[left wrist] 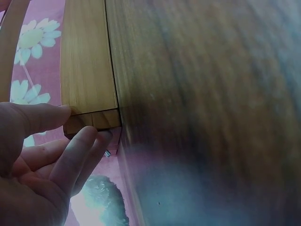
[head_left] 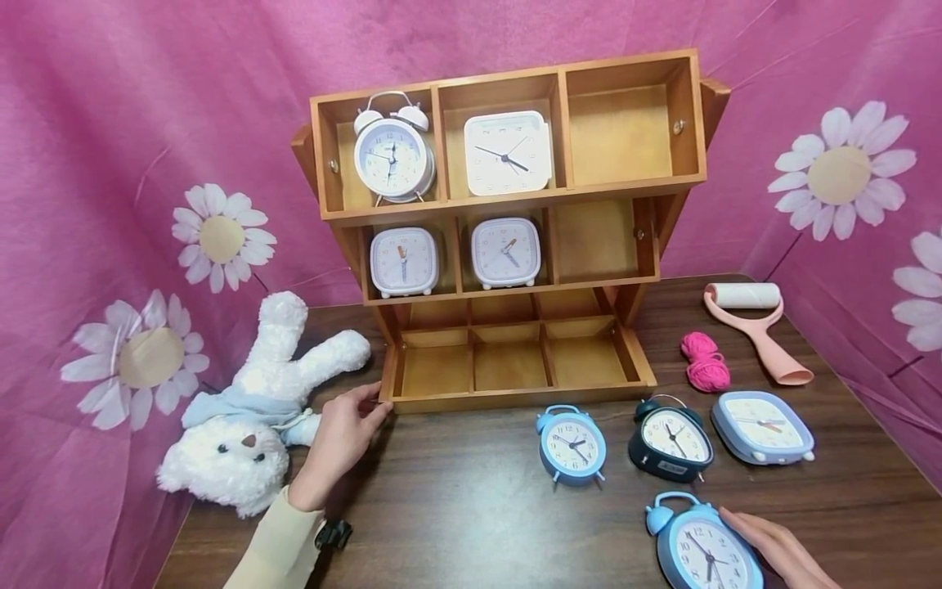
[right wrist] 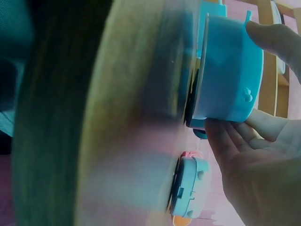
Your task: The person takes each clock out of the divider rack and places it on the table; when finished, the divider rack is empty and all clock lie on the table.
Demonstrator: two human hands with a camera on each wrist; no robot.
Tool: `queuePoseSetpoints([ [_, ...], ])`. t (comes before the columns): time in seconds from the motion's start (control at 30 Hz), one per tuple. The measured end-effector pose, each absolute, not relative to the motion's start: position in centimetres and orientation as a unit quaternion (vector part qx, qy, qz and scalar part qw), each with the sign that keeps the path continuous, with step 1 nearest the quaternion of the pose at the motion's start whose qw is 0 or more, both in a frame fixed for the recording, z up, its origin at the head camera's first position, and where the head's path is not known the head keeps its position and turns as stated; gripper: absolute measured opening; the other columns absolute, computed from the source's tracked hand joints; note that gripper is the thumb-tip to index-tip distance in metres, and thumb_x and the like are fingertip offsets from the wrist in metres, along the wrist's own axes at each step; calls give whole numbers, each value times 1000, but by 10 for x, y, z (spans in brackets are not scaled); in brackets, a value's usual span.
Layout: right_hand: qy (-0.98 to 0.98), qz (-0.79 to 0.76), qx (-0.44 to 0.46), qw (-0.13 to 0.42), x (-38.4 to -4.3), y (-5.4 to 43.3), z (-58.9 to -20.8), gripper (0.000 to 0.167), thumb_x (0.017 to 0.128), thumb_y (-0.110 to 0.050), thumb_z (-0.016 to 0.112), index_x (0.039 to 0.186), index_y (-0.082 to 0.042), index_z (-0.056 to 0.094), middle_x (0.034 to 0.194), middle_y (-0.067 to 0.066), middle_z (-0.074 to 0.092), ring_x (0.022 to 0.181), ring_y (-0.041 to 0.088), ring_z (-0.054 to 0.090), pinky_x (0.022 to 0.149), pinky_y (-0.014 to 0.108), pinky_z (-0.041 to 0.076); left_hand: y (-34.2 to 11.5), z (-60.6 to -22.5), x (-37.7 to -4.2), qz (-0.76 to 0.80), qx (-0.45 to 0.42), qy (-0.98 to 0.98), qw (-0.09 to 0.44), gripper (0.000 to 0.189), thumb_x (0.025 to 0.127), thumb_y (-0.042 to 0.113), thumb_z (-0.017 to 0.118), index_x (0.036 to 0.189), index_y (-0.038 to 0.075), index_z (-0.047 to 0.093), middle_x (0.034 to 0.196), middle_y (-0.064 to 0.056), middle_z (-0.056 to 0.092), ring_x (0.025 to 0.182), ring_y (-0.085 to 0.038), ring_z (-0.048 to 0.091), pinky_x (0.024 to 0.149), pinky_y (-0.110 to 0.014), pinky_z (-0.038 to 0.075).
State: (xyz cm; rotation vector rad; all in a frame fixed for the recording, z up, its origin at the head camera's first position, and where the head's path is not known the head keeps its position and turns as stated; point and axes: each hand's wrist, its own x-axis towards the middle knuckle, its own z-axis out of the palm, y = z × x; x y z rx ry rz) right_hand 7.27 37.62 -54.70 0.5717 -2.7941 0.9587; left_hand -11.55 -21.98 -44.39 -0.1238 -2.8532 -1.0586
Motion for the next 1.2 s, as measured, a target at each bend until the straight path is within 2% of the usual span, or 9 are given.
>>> queuePoseSetpoints([
  [0.27,-939,313,137,41,78,376,-549,140,67,-14,103,158,-73,15,148,-48,33,127,-30,27,85,1,29,-220,-445,-116,-356,-35,-933,41,39,103,11,81,138,-5,75,105,-19,86,75,-16,74,62,-22,53],
  [0.53,-953,290,92,12,81,376,-549,130,73,-22,102,154,-76,16,143,-42,40,123,-31,25,78,14,42,-220,-445,-115,-364,-28,-930,33,40,103,11,81,139,-5,74,103,-20,85,65,-12,69,57,-23,52],
  [0.7,-942,314,107,39,82,371,-552,133,71,-17,100,160,-71,18,150,-47,31,131,-31,24,91,3,31,-220,-445,-115,-365,-30,-930,35,40,103,11,81,139,-5,75,105,-20,85,69,-14,72,59,-22,52],
  [0.83,-924,346,148,65,80,368,-543,134,67,-8,97,170,-57,26,159,-45,27,142,-27,22,105,-1,12,-220,-446,-115,-356,-35,-933,44,39,103,11,81,138,-5,75,107,-20,86,80,-19,77,63,-22,54],
  [0.9,-922,346,161,68,76,366,-532,127,66,-8,98,172,-42,37,161,-41,30,143,-26,23,106,1,16,-220,-446,-116,-352,-38,-934,47,39,103,12,81,137,-5,76,108,-20,86,83,-20,79,66,-22,54],
  [1.03,-939,325,83,71,71,341,-499,105,70,-26,107,162,-15,56,158,-9,56,130,-30,31,95,-4,29,-221,-447,-117,-344,-41,-937,51,39,103,12,81,137,-5,76,107,-19,86,82,-20,78,67,-23,55],
  [1.1,-949,307,26,70,70,324,-481,105,66,-40,111,156,-14,62,148,4,64,123,-32,31,85,-8,30,-221,-447,-117,-340,-41,-938,53,39,103,12,82,137,-5,76,107,-19,86,81,-19,77,67,-23,55],
  [1.13,-948,308,16,77,69,316,-475,105,65,-42,111,155,-15,63,144,12,66,122,-32,32,88,-9,29,-221,-447,-117,-340,-41,-938,53,38,103,12,82,137,-5,76,107,-19,86,81,-19,77,67,-23,55],
  [1.2,-948,304,21,90,64,308,-463,105,63,-41,112,154,-18,63,143,10,67,123,-31,34,94,-9,26,-221,-446,-117,-339,-41,-938,52,38,103,13,82,136,-4,76,108,-19,86,82,-19,78,68,-23,55],
])
